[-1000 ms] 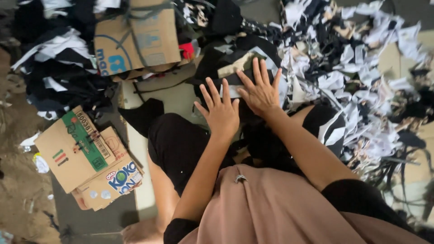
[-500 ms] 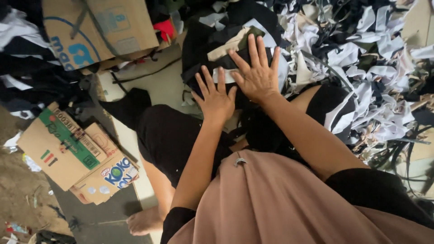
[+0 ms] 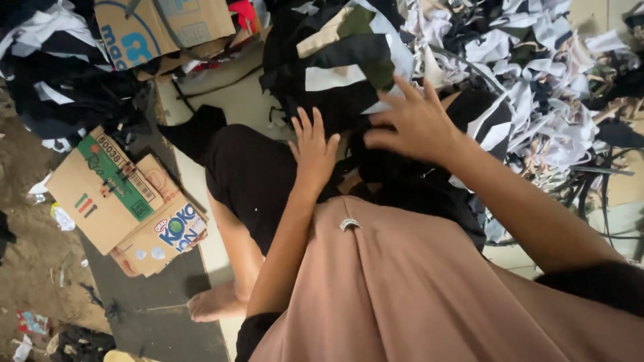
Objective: The person sorts through various scrap pieces of fabric and cardboard on the floor, picking up and smoothing out individual pieces of cloth and placing them onto a small cardboard sheet.
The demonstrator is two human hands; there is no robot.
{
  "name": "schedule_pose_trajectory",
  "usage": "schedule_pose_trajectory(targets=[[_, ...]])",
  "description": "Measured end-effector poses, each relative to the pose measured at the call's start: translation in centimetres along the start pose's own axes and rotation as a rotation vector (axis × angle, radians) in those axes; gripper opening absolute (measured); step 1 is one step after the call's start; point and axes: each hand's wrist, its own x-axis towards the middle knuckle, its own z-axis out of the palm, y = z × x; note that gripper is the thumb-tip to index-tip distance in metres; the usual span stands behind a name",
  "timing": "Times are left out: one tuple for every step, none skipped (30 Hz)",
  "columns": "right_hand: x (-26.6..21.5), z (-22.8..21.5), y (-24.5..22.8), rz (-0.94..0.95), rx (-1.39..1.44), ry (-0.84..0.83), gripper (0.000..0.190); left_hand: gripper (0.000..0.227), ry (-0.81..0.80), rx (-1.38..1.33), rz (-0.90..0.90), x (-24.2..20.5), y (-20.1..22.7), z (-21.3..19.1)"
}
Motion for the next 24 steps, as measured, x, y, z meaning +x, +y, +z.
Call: schedule_pose_trajectory(targets=[[-1.9,0.1,-0.2,0.003,-0.005,0.005,0.060,0.074,0.003,0.001,0.007,-0.5,-0.1,0.2],[-3.6,0.1,-0.2,0.055,-0.057,-0.210,0.068,0.074,-0.025,-0.057,0.034,-0.7,0.0,0.3],[-5.2,0.1,-0.1,0.110,-0.109,-0.424,0.085,0.073,-0.054,-0.114,0.060,-1.0,0.1,0.4],[-6.0,1.6,-0.1,0.113,-0.111,-0.420,0.085,0.073,-0.053,-0.112,0.065,-0.8,0.0,0.9],[-6.8,3.1,0.0,0.108,0.037,-0.285,0.053,0.072,-0.100,-0.178,0.115,-0.6,0.0,1.3],[-7.3,4.4,0.4,0.106,0.178,-0.144,0.025,0.070,-0.148,-0.245,0.172,0.1,0.2,1.7],[-6.3,1.9,-0.2,0.113,0.171,-0.136,0.025,0.070,-0.148,-0.244,0.185,0.3,0.7,2.3],[-5.1,-0.4,-0.9,0.270,0.444,-0.144,0.022,0.064,-0.204,-0.362,0.209,0.3,0.9,2.7],[-3.8,-2.8,-1.8,0.425,0.718,-0.152,0.020,0.058,-0.261,-0.481,0.234,0.3,1.1,3.1],[-3.8,-1.5,-1.6,0.424,0.717,-0.144,0.020,0.058,-0.259,-0.477,0.241,0.0,1.8,2.1],[-3.7,-0.2,-1.3,0.418,0.497,-0.249,0.027,0.055,-0.271,-0.518,0.233,-0.2,2.5,1.3],[-4.1,1.1,-1.2,0.414,0.279,-0.354,0.034,0.052,-0.290,-0.560,0.222,-0.7,3.3,0.6],[-4.3,1.2,-1.5,0.420,0.281,-0.351,0.034,0.052,-0.294,-0.556,0.225,-0.9,3.3,0.0],[-4.5,1.2,-1.8,0.181,-0.013,-0.338,0.049,0.053,-0.287,-0.592,0.193,-1.0,3.4,-0.6],[-4.7,1.1,-2.1,-0.060,-0.304,-0.320,0.065,0.054,-0.280,-0.627,0.160,-1.0,3.4,-1.2],[-5.1,2.8,-1.5,-0.058,-0.311,-0.311,0.065,0.054,-0.275,-0.625,0.170,-1.3,3.8,-1.9],[-5.3,4.4,-1.0,-0.008,-0.138,-0.245,0.046,0.055,-0.292,-0.644,0.141,-1.5,4.1,-2.7],[-5.8,6.2,-0.9,0.030,0.042,-0.186,0.029,0.057,-0.304,-0.669,0.098,-2.4,4.0,-3.3],[-5.0,3.5,-0.9,0.019,0.042,-0.186,0.029,0.057,-0.294,-0.672,0.094,-2.4,4.1,-3.4],[-4.3,0.9,-1.0,0.148,0.468,-0.185,0.025,0.055,-0.281,-0.700,0.121,-2.6,4.2,-3.5],[-3.5,-1.8,-1.2,0.279,0.893,-0.183,0.021,0.054,-0.267,-0.728,0.148,-2.9,4.3,-3.7],[-3.7,-2.2,-0.7,0.271,0.893,-0.179,0.021,0.054,-0.259,-0.725,0.151,-3.0,4.4,-3.6],[-3.8,-2.7,-0.2,0.442,1.275,-0.171,0.018,0.053,-0.273,-0.792,0.149,-3.1,4.5,-3.5],[-4.1,-3.4,0.7,0.619,1.650,-0.146,0.015,0.052,-0.297,-0.859,0.160,-2.8,5.1,-3.3]])
